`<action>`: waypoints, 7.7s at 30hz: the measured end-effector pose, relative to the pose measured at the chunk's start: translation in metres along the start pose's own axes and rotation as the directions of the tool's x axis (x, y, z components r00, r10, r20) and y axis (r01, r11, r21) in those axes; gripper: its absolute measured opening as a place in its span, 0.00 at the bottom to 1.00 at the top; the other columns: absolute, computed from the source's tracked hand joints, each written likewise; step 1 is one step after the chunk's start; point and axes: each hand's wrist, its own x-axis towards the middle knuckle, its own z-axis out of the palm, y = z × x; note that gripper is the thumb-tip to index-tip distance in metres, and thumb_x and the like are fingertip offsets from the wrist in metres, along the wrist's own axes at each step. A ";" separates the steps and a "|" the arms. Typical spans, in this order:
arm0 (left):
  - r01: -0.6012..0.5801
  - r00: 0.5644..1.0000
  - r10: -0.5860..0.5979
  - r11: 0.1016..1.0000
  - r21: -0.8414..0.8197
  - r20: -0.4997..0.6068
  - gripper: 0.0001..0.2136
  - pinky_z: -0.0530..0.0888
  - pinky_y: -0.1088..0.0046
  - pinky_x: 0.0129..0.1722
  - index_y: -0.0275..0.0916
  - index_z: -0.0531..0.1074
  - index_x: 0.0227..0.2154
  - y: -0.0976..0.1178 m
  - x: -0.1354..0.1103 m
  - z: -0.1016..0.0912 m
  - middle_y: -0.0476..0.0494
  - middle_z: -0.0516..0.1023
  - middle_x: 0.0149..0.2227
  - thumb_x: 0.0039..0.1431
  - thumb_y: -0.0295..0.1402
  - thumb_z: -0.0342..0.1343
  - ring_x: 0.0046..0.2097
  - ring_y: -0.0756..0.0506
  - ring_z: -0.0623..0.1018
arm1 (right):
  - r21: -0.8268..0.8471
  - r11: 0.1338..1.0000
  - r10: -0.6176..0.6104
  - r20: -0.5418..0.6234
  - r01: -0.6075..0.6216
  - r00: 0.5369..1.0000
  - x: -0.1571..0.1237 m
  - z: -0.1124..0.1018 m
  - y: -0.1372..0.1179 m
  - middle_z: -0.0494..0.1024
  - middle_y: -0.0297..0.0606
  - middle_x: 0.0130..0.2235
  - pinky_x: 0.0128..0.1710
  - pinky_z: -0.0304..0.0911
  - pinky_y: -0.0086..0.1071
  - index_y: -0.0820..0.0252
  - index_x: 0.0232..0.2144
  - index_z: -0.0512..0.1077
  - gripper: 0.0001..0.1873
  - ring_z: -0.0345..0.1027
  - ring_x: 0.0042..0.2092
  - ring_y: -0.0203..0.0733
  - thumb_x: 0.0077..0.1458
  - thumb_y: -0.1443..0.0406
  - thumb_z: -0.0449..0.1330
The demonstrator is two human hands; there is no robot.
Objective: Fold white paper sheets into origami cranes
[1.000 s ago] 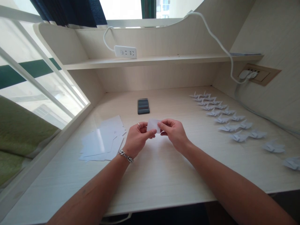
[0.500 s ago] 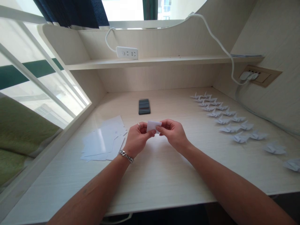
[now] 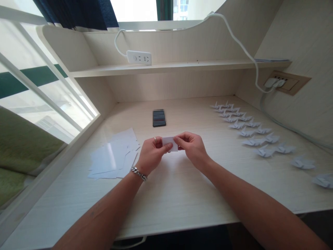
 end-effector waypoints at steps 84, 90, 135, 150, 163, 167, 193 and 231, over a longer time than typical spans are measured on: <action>-0.199 0.979 0.184 0.952 0.231 0.086 0.07 0.72 0.72 0.33 0.37 0.74 0.30 0.002 -0.005 -0.003 0.44 0.78 0.30 0.55 0.36 0.59 0.33 0.47 0.76 | -0.488 0.799 -0.263 0.239 0.350 0.935 -0.008 -0.007 -0.014 0.78 0.37 0.32 0.34 0.66 0.31 0.58 0.30 0.76 0.06 0.71 0.34 0.39 0.54 0.66 0.58; -0.156 0.988 0.156 0.969 0.193 0.017 0.07 0.70 0.73 0.31 0.37 0.73 0.29 -0.002 -0.003 0.000 0.45 0.77 0.29 0.53 0.37 0.60 0.31 0.48 0.75 | -0.515 0.799 -0.226 0.219 0.310 0.949 -0.007 -0.006 -0.015 0.78 0.36 0.31 0.33 0.65 0.30 0.58 0.30 0.75 0.06 0.71 0.33 0.38 0.53 0.67 0.58; 0.004 0.992 -0.024 0.987 0.158 0.121 0.09 0.71 0.72 0.31 0.35 0.73 0.28 -0.002 0.001 -0.005 0.46 0.77 0.25 0.50 0.37 0.62 0.29 0.48 0.76 | -0.091 0.991 0.101 0.076 -0.094 0.992 0.008 -0.014 -0.005 0.79 0.37 0.32 0.31 0.68 0.33 0.62 0.32 0.75 0.13 0.73 0.33 0.39 0.41 0.65 0.68; -0.079 0.995 0.078 0.997 0.024 0.064 0.12 0.74 0.71 0.34 0.34 0.75 0.33 -0.003 0.003 -0.009 0.42 0.80 0.33 0.52 0.39 0.63 0.34 0.47 0.78 | -0.251 0.968 0.058 0.204 -0.005 0.977 0.002 -0.012 -0.006 0.78 0.37 0.27 0.31 0.66 0.33 0.63 0.29 0.77 0.10 0.70 0.29 0.38 0.46 0.62 0.66; -0.204 0.979 0.202 0.972 0.114 0.028 0.07 0.75 0.71 0.36 0.37 0.76 0.30 0.003 -0.004 -0.009 0.45 0.80 0.30 0.52 0.35 0.63 0.33 0.47 0.79 | -0.436 0.851 -0.196 0.252 0.292 0.948 -0.005 -0.013 -0.013 0.80 0.36 0.33 0.37 0.68 0.34 0.57 0.32 0.79 0.06 0.74 0.35 0.40 0.51 0.68 0.63; -0.219 0.975 0.221 0.966 0.136 0.005 0.06 0.76 0.70 0.36 0.37 0.76 0.28 0.005 -0.004 -0.010 0.44 0.81 0.30 0.51 0.34 0.64 0.33 0.46 0.79 | -0.444 0.822 -0.273 0.240 0.355 0.932 -0.006 -0.013 -0.012 0.80 0.36 0.34 0.37 0.68 0.34 0.56 0.32 0.79 0.06 0.73 0.36 0.41 0.51 0.68 0.63; -0.043 0.996 0.026 0.976 -0.211 -0.080 0.18 0.78 0.64 0.40 0.33 0.75 0.36 0.007 -0.001 -0.008 0.42 0.81 0.32 0.41 0.33 0.70 0.35 0.44 0.81 | -0.654 0.299 -0.587 0.448 0.695 0.675 -0.013 -0.011 -0.016 0.79 0.39 0.40 0.48 0.61 0.43 0.51 0.35 0.79 0.05 0.67 0.45 0.47 0.54 0.63 0.64; 0.064 0.995 -0.054 0.991 -0.117 0.085 0.09 0.71 0.75 0.27 0.33 0.77 0.25 0.010 0.001 -0.020 0.47 0.76 0.22 0.40 0.30 0.70 0.25 0.51 0.74 | -0.046 0.992 0.127 0.252 -0.120 0.959 -0.002 -0.010 -0.009 0.80 0.40 0.28 0.29 0.69 0.34 0.63 0.32 0.79 0.15 0.73 0.30 0.41 0.43 0.59 0.70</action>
